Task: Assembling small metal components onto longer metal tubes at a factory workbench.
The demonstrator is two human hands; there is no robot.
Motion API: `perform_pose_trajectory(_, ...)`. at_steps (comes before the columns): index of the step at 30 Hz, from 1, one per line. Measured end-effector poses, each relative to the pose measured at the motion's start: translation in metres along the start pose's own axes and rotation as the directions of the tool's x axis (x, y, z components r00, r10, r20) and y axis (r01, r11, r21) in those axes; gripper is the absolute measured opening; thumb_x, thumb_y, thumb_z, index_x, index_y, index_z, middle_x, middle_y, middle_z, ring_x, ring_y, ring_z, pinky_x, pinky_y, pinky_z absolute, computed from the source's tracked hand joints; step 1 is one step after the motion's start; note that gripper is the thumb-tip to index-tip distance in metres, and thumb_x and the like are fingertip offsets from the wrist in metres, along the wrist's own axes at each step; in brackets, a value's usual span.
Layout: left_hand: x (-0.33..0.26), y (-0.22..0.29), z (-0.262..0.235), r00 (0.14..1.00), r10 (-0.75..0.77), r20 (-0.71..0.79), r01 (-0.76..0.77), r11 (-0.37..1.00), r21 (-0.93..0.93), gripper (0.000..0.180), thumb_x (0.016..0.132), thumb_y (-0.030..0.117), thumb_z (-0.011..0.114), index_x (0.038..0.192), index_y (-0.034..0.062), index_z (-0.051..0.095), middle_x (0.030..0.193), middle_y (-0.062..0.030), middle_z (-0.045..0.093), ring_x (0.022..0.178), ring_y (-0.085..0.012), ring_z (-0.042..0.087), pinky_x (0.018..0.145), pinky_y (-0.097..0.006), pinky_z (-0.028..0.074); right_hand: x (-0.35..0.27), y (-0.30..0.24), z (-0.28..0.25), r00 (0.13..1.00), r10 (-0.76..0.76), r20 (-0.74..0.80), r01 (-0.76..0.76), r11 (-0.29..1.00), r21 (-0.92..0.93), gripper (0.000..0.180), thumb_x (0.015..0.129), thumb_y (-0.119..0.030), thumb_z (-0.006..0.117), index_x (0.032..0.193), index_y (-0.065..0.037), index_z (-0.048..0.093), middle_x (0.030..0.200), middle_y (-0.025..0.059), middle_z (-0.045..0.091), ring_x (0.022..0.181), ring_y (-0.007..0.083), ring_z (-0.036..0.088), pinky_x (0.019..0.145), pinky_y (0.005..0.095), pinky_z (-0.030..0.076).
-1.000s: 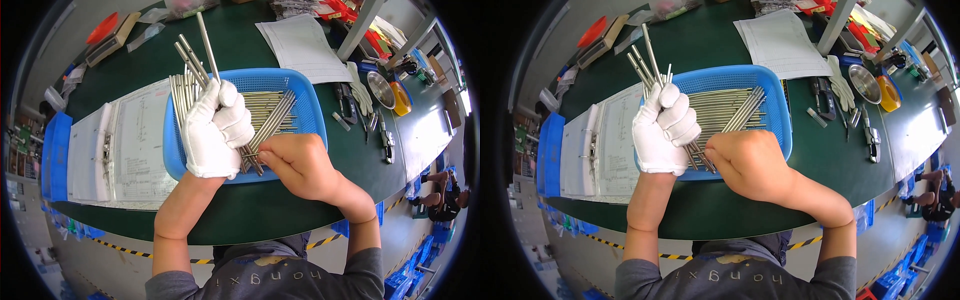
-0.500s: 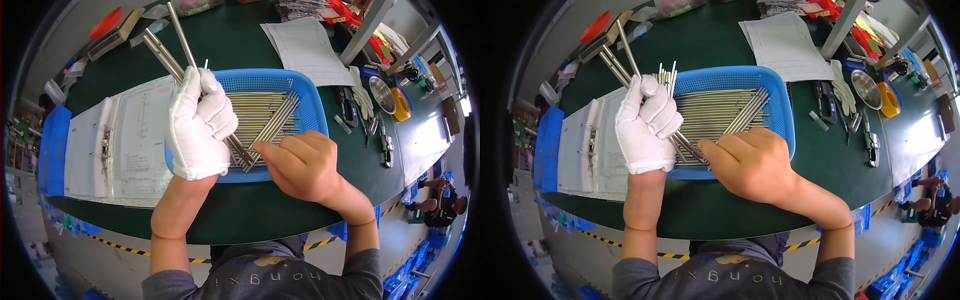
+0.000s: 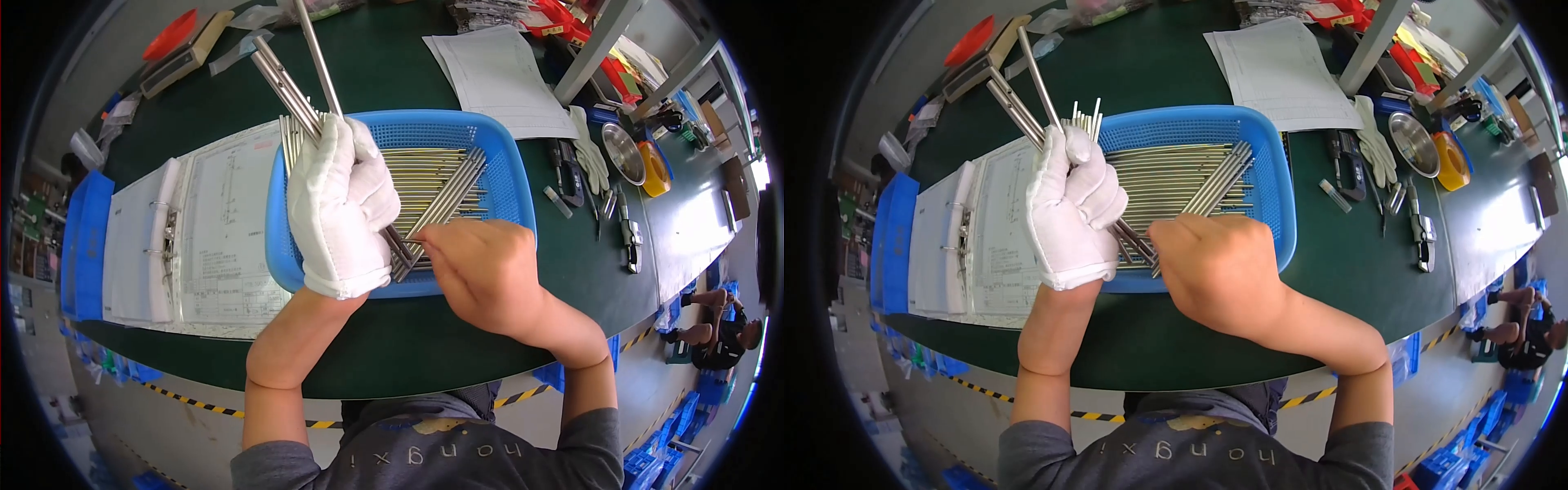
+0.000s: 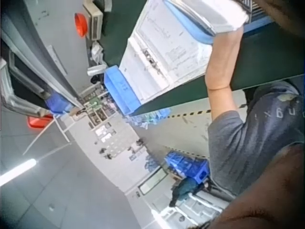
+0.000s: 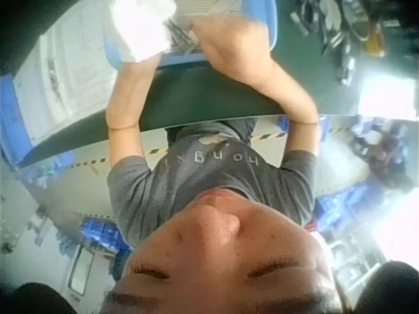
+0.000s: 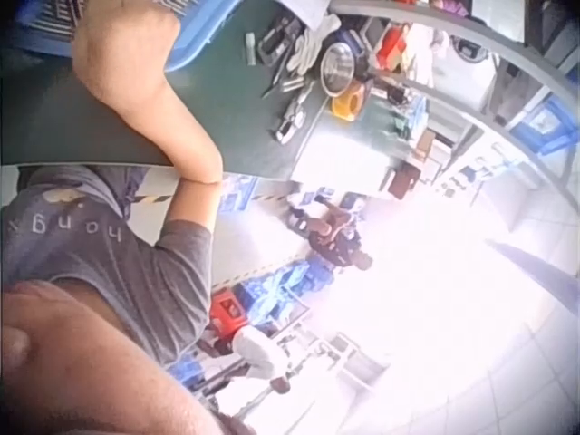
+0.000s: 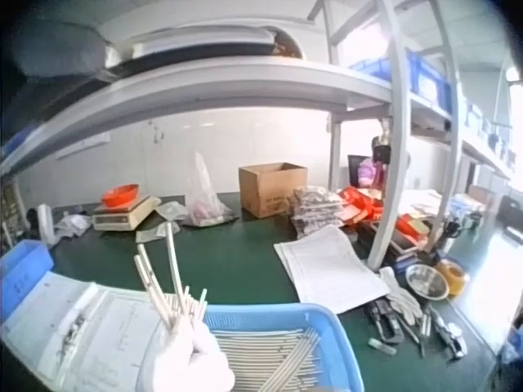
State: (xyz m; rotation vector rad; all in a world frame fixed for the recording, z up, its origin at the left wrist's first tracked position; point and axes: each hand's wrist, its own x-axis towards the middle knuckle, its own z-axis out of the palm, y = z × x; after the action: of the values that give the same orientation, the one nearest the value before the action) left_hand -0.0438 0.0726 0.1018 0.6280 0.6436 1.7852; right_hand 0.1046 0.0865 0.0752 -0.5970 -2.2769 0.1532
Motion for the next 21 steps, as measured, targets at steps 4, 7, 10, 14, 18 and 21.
perform_pose_trajectory(4, -0.001, -0.002, 0.0, 0.999, 0.037, 0.031, -0.038, 0.999, 0.022, 0.029, 0.098, 0.028, 0.034, 0.078, 0.0107, 0.047, 0.054, 0.0061, 0.028, 0.042, -0.0032, 0.022, 0.038, -0.019, 0.02, -0.002, 0.001, 0.001, 0.975, 0.215, 0.06, -0.223, 0.935, 0.276, 0.007, 0.078, -0.008, 0.057, 0.073, -0.002, 0.057, 0.06, 0.0128, 0.056, 0.051, 0.029, 0.055, 0.045, 0.0359, 0.042)
perform_pose_trajectory(7, -0.002, -0.001, -0.001, 0.998, 0.055, 0.017, -0.056, 0.998, 0.015, 0.028, 0.098, 0.028, 0.035, 0.079, 0.0108, 0.047, 0.054, 0.0061, 0.029, 0.042, -0.0033, 0.023, 0.038, -0.019, 0.02, -0.002, -0.002, -0.002, 0.959, 0.245, 0.143, -0.274, 0.929, 0.249, 0.007, 0.078, -0.008, 0.057, 0.073, -0.003, 0.057, 0.06, 0.0125, 0.057, 0.051, 0.029, 0.056, 0.044, 0.0363, 0.042)
perform_pose_trajectory(10, -0.002, 0.0, -0.001, 0.996, 0.089, -0.005, -0.089, 0.996, -0.008, 0.026, 0.097, 0.028, 0.038, 0.08, 0.0108, 0.048, 0.052, 0.0064, 0.032, 0.041, -0.0029, 0.025, 0.038, -0.019, 0.021, -0.002, 0.0, -0.003, 0.985, 0.159, 0.067, -0.168, 0.973, 0.159, 0.003, 0.075, -0.007, 0.059, 0.076, -0.004, 0.06, 0.057, 0.0087, 0.055, 0.047, 0.0256, 0.054, 0.042, 0.0351, 0.04)
perform_pose_trajectory(14, 0.004, 0.008, -0.008, 0.991, 0.125, 0.037, -0.123, 0.991, -0.06, 0.029, 0.098, 0.028, 0.038, 0.078, 0.0114, 0.05, 0.053, 0.0064, 0.033, 0.042, -0.0027, 0.026, 0.039, -0.018, 0.022, 0.0, 0.003, -0.004, 0.998, -0.04, -0.056, 0.039, 0.999, -0.02, 0.012, 0.071, -0.005, 0.06, 0.083, -0.006, 0.062, 0.053, 0.0043, 0.051, 0.041, 0.0206, 0.05, 0.039, 0.0326, 0.038)
perform_pose_trajectory(18, 0.005, 0.017, -0.009, 0.995, 0.097, 0.009, -0.096, 0.991, -0.096, 0.029, 0.098, 0.027, 0.036, 0.077, 0.0118, 0.05, 0.054, 0.0062, 0.033, 0.042, -0.003, 0.026, 0.038, -0.019, 0.023, 0.002, 0.003, -0.011, 0.997, -0.072, -0.034, 0.073, 0.997, 0.029, 0.023, 0.068, 0.003, 0.062, 0.091, -0.003, 0.062, 0.056, 0.0031, 0.053, 0.042, 0.0179, 0.049, 0.039, 0.0298, 0.036)
perform_pose_trajectory(21, 0.006, 0.018, -0.011, 0.997, 0.07, 0.027, -0.066, 0.987, -0.144, 0.031, 0.098, 0.026, 0.034, 0.077, 0.0114, 0.05, 0.053, 0.0062, 0.032, 0.042, -0.0034, 0.025, 0.038, -0.019, 0.022, 0.0, 0.005, -0.012, 0.999, -0.032, -0.022, 0.036, 0.981, 0.191, 0.026, 0.068, 0.002, 0.06, 0.094, -0.003, 0.062, 0.057, 0.0019, 0.054, 0.045, 0.0177, 0.052, 0.04, 0.0295, 0.038)
